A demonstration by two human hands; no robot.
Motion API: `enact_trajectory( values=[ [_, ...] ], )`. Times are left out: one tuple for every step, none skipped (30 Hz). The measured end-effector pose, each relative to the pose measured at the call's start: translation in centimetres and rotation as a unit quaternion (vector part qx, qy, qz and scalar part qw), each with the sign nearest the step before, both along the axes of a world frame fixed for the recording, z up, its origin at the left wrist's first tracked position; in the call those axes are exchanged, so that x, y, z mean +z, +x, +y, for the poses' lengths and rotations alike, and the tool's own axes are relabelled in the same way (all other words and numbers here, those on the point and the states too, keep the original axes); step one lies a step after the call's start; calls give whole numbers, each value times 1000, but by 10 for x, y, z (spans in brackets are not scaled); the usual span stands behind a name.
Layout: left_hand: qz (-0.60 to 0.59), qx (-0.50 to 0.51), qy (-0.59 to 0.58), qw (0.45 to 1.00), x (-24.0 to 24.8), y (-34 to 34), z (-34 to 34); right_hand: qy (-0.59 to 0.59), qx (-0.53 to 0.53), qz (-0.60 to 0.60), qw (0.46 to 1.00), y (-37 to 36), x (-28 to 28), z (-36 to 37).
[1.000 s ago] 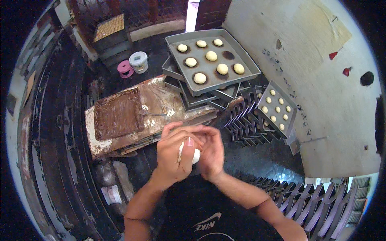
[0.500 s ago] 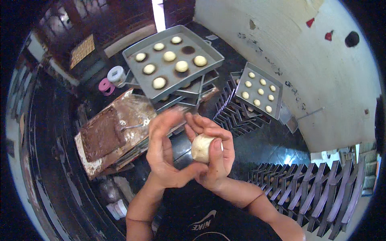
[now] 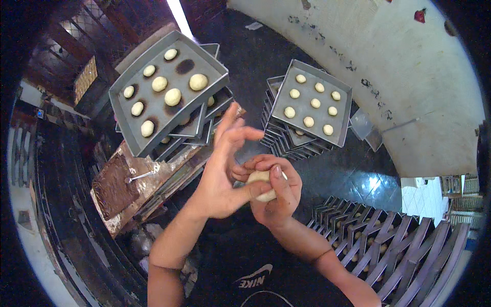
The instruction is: The person fills small dough balls with a chocolate spread using a spoon, then places them on a baking tray. The person repeats this process for multiple dough balls, arranging them in rows on the tray.
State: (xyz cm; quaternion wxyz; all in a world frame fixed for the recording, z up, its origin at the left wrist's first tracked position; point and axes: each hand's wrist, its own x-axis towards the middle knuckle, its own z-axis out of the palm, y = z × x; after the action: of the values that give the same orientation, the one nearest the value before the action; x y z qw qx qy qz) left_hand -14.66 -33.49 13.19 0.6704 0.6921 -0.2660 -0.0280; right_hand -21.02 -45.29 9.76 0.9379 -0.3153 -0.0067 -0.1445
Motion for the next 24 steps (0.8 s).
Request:
enact_trajectory(
  values=[
    [119, -35, -60, 990, -6, 8, -10, 31, 9, -7, 999, 7, -7, -6],
    [124, -75, -60, 988, -9, 15, -12, 37, 9, -8, 999, 12, -9, -10],
    [130, -117, -62, 983, -13, 25, -11, 40, 9, -8, 999, 19, -12, -14],
    [135, -158, -64, 976, -15, 33, -11, 43, 9, -10, 999, 26, -14, -18],
    [114, -86, 28, 989, -12, 36, -16, 21, 2, 2, 1000, 33, -16, -22],
    [171, -68, -27, 983, -18, 41, -18, -5, -3, 15, 1000, 41, -18, -24],
    [226, -49, -82, 969, -26, 48, -18, 11, 4, 25, 1000, 52, -20, -23],
    [279, -27, -136, 950, -34, 56, -15, 28, 11, 37, 999, 61, -21, -21],
    [277, -28, -198, 940, -37, 65, 1, 50, 30, 39, 998, 72, -19, -17],
    [281, -20, -257, 925, -39, 76, 12, 50, 36, 50, 997, 84, -22, -14],
    [281, 18, -235, 930, -37, 86, 27, 50, 44, 60, 996, 97, -24, -11],
    [277, 61, -213, 935, -35, 97, 47, 34, 52, 73, 995, 111, -28, -4],
    [243, 91, -173, 950, -45, 108, 71, 17, 60, 84, 995, 129, -33, 3],
    [208, 123, -132, 961, -55, 118, 96, -17, 54, 116, 992, 143, -41, 10],
    [160, 177, -47, 970, -61, 126, 121, -49, 54, 144, 987, 158, -50, 18],
    [109, 235, 23, 966, -69, 138, 142, -84, 45, 166, 982, 178, -55, 27],
    [60, 292, 94, 950, -78, 151, 163, -118, 39, 189, 974, 197, -60, 37],
    [11, 351, 165, 922, -81, 163, 186, -155, 38, 204, 966, 221, -59, 49],
    [7, 376, 164, 912, -85, 176, 208, -192, 28, 221, 956, 242, -60, 60],
    [19, 397, 205, 895, -88, 189, 232, -325, 37, 165, 930, 272, -59, 66],
    [17, 393, 227, 891, -86, 200, 251, -448, 44, 107, 887, 309, -55, 69],
    [16, 385, 246, 889, -86, 212, 266, -563, 47, 49, 824, 346, -52, 74],
    [8, 390, 276, 878, -90, 219, 281, -626, 44, -8, 778, 383, -57, 91],
    [-3, 387, 298, 873, -94, 228, 291, -688, 32, -62, 722, 416, -59, 104]
  ],
)
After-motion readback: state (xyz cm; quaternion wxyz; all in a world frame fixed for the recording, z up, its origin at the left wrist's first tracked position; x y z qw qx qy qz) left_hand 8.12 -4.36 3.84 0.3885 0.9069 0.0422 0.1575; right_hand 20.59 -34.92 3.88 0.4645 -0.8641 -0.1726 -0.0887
